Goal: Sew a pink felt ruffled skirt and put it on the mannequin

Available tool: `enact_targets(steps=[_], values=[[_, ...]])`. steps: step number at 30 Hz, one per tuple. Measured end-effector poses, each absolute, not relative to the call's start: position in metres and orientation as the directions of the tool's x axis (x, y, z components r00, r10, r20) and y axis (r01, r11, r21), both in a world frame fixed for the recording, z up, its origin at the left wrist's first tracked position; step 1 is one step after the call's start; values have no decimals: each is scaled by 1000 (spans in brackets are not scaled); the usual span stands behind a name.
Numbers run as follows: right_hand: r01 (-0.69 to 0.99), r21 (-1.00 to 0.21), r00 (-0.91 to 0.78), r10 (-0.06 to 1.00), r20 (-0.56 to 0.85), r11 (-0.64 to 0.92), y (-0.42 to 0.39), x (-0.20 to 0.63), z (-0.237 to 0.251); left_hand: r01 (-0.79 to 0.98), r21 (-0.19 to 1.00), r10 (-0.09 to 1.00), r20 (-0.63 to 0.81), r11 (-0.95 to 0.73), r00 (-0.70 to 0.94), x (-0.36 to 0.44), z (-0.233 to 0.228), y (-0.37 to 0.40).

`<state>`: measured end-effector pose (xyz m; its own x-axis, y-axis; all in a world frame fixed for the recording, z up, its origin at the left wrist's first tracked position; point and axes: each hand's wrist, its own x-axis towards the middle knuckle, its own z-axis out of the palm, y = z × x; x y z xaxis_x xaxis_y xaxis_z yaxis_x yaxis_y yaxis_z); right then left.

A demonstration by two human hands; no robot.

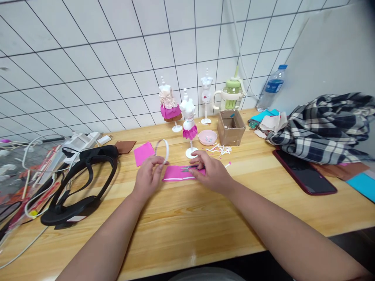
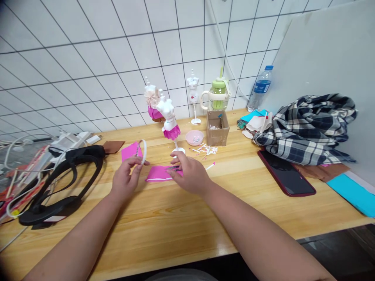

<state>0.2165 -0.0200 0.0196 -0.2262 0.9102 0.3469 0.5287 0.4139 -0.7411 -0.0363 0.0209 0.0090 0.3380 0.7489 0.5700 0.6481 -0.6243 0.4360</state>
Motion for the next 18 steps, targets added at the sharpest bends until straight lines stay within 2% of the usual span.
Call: enact_targets(steps=[3, 5, 9, 11, 14, 18], values=[[362, -770, -243, 850, 467, 526, -31, 204, 23, 516, 406, 652, 558, -754, 514, -13, 13, -2], [318, -775, -226, 838, 497, 546, -37, 198, 24, 472, 369, 597, 559, -801, 575, -3, 13, -9], [352, -793, -176, 868, 465, 497, -39, 195, 22, 429, 248, 490, 558, -868, 669, 0, 10, -7], [379, -757, -159, 843, 513, 532, -38, 196, 22, 407, 203, 447, 557, -891, 700, -4, 10, -3], [411, -674, -168, 778, 605, 613, -35, 197, 21, 390, 167, 412, 563, -906, 716, -8, 10, 1], [451, -646, -195, 774, 602, 616, -31, 200, 18, 407, 104, 395, 544, -907, 740, -10, 10, 2]])
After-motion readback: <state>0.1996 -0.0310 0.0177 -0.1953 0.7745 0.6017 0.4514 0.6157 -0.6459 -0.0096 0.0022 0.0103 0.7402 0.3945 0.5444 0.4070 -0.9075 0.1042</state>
